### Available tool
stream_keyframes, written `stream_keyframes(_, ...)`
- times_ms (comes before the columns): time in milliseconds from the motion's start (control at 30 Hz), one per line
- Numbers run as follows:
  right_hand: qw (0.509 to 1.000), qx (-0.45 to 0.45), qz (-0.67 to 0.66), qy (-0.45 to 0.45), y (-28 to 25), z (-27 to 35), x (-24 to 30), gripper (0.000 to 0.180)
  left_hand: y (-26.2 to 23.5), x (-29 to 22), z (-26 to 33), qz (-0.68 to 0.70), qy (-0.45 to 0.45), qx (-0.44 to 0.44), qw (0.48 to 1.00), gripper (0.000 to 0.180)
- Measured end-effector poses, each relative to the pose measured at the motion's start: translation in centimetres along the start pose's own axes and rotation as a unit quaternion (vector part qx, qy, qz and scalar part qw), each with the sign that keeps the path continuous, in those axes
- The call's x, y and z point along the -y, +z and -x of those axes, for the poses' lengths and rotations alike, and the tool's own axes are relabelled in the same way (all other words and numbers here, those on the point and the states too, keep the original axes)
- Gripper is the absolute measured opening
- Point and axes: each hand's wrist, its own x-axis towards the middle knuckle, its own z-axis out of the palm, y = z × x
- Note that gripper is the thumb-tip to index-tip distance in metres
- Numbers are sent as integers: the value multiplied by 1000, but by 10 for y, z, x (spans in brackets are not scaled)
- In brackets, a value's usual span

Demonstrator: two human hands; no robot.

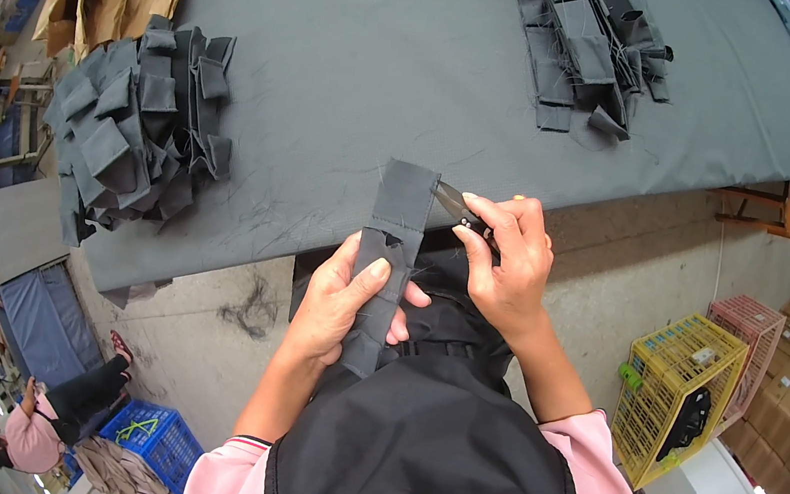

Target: The person is trimming loose threads from black fabric strips using a pair of clippers at a factory workbench.

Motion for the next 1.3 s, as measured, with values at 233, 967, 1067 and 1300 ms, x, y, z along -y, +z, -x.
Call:
stream_keyframes(233, 1000, -12, 8, 8, 4, -1, 1, 29, -1, 1, -1, -2, 6, 3, 1000, 35)
stream_keyframes(967, 924, 88, -256, 269, 12, -6, -1, 24, -10, -3, -20, -50, 96, -38, 993, 34)
stream_keyframes(1067, 908, 119, -296, 272, 0, 2, 5, 25, -23, -13, -29, 13, 125, -54, 991, 35)
stream_keyframes(1300, 971, 180, -125, 93, -6, 31, 46, 26, -33, -24, -35, 126, 121, -73, 982, 38)
